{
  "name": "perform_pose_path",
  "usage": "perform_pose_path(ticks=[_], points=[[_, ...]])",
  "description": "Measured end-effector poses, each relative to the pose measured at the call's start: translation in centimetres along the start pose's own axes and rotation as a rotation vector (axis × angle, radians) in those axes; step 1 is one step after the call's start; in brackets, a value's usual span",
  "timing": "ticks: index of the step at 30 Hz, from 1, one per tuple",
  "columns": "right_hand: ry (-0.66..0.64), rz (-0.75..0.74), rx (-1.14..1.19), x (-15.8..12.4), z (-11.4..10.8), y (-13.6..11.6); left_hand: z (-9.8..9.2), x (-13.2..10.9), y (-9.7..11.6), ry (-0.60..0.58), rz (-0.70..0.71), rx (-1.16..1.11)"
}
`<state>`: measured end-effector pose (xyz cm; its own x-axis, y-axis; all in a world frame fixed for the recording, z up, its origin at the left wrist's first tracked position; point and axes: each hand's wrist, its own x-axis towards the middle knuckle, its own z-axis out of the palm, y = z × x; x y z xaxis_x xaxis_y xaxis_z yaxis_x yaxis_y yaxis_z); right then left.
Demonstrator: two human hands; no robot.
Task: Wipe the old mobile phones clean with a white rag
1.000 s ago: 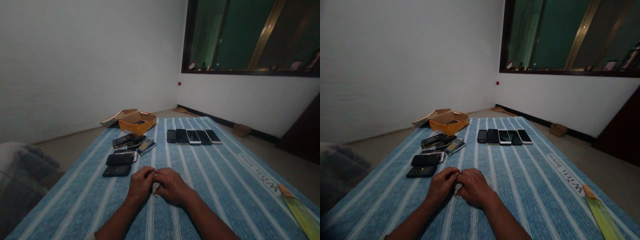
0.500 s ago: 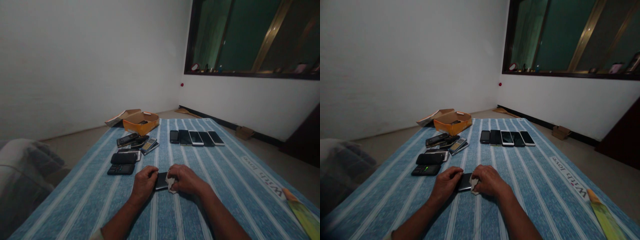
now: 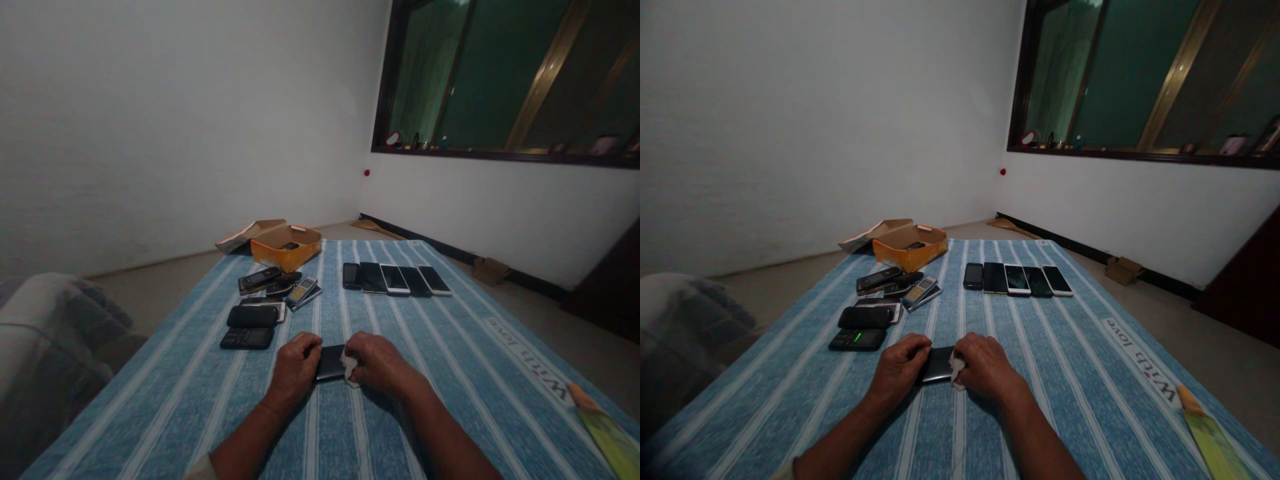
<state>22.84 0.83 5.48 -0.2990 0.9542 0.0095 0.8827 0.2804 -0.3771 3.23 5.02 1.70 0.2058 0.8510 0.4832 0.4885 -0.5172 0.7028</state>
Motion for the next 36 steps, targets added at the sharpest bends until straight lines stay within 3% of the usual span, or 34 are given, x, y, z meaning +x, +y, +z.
perform_pose_path(ticks=[11, 36], points=[[0.104, 0.054, 0.01, -1.0, 1.3, -0.7, 0.0, 0.0, 0.1, -0.01, 0.021, 0.0], [0.122, 0.123, -0.252, -2.3, 3.3, -3.5, -0.1, 0.0, 0.4, -0.039, 0.015, 0.01]])
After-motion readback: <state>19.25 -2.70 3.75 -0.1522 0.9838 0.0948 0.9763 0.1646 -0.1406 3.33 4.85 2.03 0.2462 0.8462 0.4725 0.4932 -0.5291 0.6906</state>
